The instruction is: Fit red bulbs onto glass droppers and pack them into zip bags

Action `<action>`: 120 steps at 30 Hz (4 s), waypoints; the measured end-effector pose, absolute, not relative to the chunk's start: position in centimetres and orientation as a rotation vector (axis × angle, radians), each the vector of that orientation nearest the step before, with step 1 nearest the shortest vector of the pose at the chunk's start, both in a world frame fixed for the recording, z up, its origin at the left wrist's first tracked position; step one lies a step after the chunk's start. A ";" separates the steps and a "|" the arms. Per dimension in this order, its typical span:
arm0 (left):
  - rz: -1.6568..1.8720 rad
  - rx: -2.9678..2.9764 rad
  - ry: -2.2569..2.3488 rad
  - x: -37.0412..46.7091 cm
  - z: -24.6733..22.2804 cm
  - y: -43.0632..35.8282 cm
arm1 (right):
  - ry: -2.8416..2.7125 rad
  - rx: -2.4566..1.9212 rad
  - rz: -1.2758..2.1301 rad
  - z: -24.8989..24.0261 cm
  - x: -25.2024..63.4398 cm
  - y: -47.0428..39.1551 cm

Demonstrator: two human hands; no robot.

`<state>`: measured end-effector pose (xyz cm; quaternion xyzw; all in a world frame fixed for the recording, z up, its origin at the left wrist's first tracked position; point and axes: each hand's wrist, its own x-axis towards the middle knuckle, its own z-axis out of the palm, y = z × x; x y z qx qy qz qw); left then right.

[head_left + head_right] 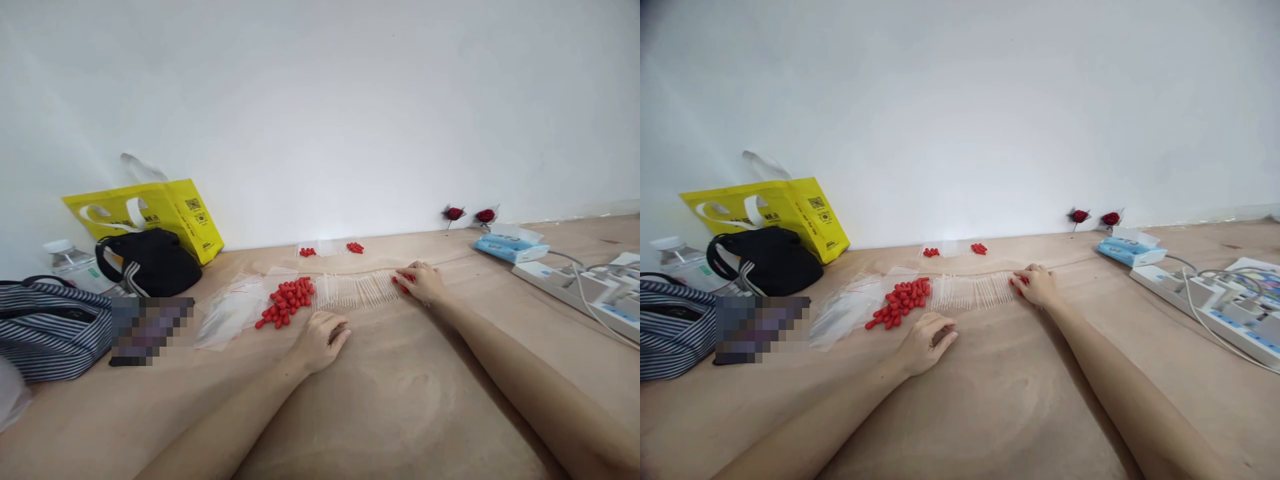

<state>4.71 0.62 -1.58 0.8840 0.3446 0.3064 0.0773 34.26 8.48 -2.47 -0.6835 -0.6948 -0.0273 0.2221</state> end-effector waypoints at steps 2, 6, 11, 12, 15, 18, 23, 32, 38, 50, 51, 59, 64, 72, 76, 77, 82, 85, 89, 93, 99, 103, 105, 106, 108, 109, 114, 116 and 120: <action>0.914 2.644 1.038 4.7 -1.5 0.6 | -1.949 -1.889 -0.098 -2.4 33.6 8.8; 0.899 2.643 1.033 4.7 -1.5 0.5 | -1.984 -1.908 -0.089 -2.3 32.8 9.6; 0.888 2.647 1.041 4.7 -1.5 0.6 | -2.008 -1.845 -0.107 -1.8 32.0 9.6; 0.884 2.647 1.042 4.7 -1.5 0.7 | -2.009 -1.808 -0.125 -1.6 31.7 9.4; 0.881 2.642 1.045 4.7 -1.4 0.7 | -2.054 -1.650 -0.168 -1.2 30.8 8.7; 0.888 2.633 1.050 4.7 -1.4 0.7 | -2.094 -1.618 -0.171 -1.1 30.5 8.3; 0.875 2.634 1.048 4.6 -1.6 0.7 | -2.118 -1.805 -0.107 -1.4 31.9 8.4; 0.866 2.630 1.046 4.6 -1.7 0.7 | -2.250 -1.726 -0.146 -1.8 32.0 8.4; 0.847 2.634 1.049 4.6 -1.6 0.7 | -2.317 -1.714 -0.146 -1.7 32.8 8.2; 0.915 2.591 1.070 4.7 -1.2 0.5 | -2.300 -1.274 -0.172 0.4 27.1 4.4; 0.921 2.580 1.073 4.6 -1.1 0.5 | -2.339 -1.218 -0.134 0.6 25.8 3.5; 0.858 2.564 1.041 4.6 -1.0 0.5 | -2.145 -1.496 0.038 0.5 25.0 4.1; 0.781 2.606 1.003 5.1 -1.1 0.7 | -1.706 -2.165 0.032 0.0 28.7 8.0; 0.828 2.556 1.016 5.1 -1.1 0.8 | -1.740 -2.262 0.212 -0.9 28.3 9.6; 0.808 2.582 1.066 5.0 -1.2 0.7 | -1.718 -2.292 0.191 -1.1 28.0 10.0; 0.813 2.588 1.074 5.0 -1.2 0.7 | -1.715 -2.294 0.181 -1.1 28.0 10.0; 0.808 2.593 1.068 4.9 -1.3 0.7 | -1.698 -2.250 0.066 0.0 27.9 9.3; 0.815 2.572 1.092 5.0 -1.4 0.8 | -1.764 -1.962 -0.018 0.0 28.1 7.6; 0.848 2.554 1.144 5.3 -1.6 0.9 | -2.038 -1.388 0.035 -1.7 27.8 3.7; 0.847 2.575 1.152 5.4 -1.6 1.0 | -2.226 -1.151 0.031 -3.3 26.3 0.6; 0.920 2.526 1.263 5.0 -1.4 0.8 | -2.235 -1.039 -0.046 -3.1 25.0 -0.1; 0.886 2.525 1.255 4.8 -1.5 0.9 | -2.173 -1.032 -0.070 -3.1 24.8 -0.3; 0.894 2.529 1.211 4.8 -1.6 1.0 | -2.164 -1.029 -0.073 -3.2 24.7 -0.3; 0.907 2.528 1.189 4.8 -1.7 1.1 | -2.166 -1.023 -0.071 -3.2 24.6 -0.3; 0.922 2.530 1.149 4.8 -1.8 1.2 | -2.170 -1.002 -0.064 -3.2 24.4 -0.3; 0.924 2.533 1.133 4.8 -1.8 1.2 | -2.171 -0.991 -0.060 -3.1 24.3 -0.4; 0.948 2.510 1.112 4.9 -1.3 1.0 | -2.197 -0.923 0.022 -3.0 24.0 -0.5; 0.955 2.499 1.115 5.0 -1.1 0.8 | -2.207 -0.895 0.067 -2.9 23.9 -0.6; 0.966 2.508 1.099 4.8 -0.9 0.5 | -2.220 -0.853 0.088 -2.9 24.0 -0.6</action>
